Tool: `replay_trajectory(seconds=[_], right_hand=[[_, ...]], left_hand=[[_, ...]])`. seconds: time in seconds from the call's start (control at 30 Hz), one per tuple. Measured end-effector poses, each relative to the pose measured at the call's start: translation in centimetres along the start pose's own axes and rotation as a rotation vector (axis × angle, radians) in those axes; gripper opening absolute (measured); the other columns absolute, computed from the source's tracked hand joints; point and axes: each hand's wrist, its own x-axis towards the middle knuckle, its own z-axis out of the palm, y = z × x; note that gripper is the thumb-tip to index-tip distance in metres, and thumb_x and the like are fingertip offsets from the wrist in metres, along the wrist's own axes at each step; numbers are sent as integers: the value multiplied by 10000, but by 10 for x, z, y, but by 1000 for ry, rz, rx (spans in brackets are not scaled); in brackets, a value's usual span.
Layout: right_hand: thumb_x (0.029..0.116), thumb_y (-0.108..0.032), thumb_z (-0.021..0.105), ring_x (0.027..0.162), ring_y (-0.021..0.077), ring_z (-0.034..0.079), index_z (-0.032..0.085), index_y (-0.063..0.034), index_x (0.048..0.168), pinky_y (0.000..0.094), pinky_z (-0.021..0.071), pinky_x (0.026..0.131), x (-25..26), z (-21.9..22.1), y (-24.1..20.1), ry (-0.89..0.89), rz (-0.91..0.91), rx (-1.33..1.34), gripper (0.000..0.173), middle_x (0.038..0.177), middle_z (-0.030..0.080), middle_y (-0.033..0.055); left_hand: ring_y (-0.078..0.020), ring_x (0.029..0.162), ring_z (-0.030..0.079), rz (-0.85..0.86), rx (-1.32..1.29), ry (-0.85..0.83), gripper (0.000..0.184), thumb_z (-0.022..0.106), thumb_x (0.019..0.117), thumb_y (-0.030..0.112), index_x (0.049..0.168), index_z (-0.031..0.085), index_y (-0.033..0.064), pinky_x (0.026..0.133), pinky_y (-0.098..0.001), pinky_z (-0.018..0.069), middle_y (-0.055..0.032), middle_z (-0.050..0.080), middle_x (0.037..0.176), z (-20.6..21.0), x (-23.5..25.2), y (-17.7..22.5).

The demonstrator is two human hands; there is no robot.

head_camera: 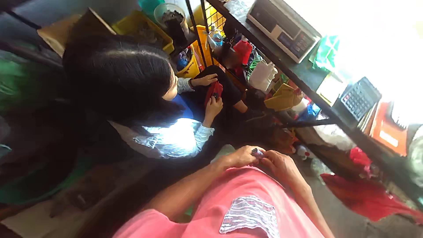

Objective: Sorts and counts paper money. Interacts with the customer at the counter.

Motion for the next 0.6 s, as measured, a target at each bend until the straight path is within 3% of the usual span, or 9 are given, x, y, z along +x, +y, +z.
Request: replay_trajectory(seconds=[0.07, 0.13, 0.23, 0.37, 0.47, 0.6], right_hand=[[1042, -423, 526, 930, 230, 722, 710, -137, 1205, 506, 579, 848, 16, -25, 2, -35, -13, -37, 378, 1054, 744, 63], [1045, -406, 534, 958, 229, 725, 703, -135, 1229, 509, 581, 876, 33, -49, 6, -52, -9, -71, 369, 1085, 745, 65], [1050, -371, 537, 1004, 245, 722, 693, -118, 1253, 526, 574, 908, 57, -81, 15, -30, -11, -122, 360, 1129, 739, 82], [1060, -329, 526, 985, 216, 718, 694, -92, 1248, 463, 585, 910, 91, -114, 28, 34, -50, -102, 346, 1138, 729, 93], [1062, -324, 525, 1034, 249, 707, 691, -79, 1251, 489, 564, 941, 123, -133, 47, 24, -94, -155, 350, 1178, 717, 117], [1059, -282, 528, 1123, 299, 669, 695, -60, 1232, 509, 537, 991, 176, -157, 76, 32, -234, -203, 328, 1205, 692, 155]], left_hand=[[-152, 805, 661, -14, 9, 48, 377, 569, 1022, 118, 1398, 591, 115, 751, -355, 566, -95, 694, 1111, -16, 10, -2], [-204, 890, 687, -49, 98, 107, 391, 559, 1035, 143, 1426, 572, 134, 825, -412, 570, -114, 693, 1171, -31, 16, -4], [-335, 1177, 651, -97, 309, 166, 419, 524, 1047, 148, 1466, 545, 153, 1033, -565, 480, -167, 666, 1299, -47, 19, -10], [-393, 1213, 631, -189, 408, 279, 439, 526, 1033, 155, 1471, 544, 173, 1028, -630, 467, -189, 663, 1304, -55, 32, -38], [-391, 1252, 609, -300, 288, 418, 446, 520, 1040, 159, 1486, 527, 156, 1060, -620, 449, -189, 643, 1346, -55, 42, -66], [-362, 1285, 588, -450, -98, 795, 439, 547, 1021, 173, 1456, 548, 119, 1089, -585, 446, -195, 617, 1376, -39, 49, -132]])
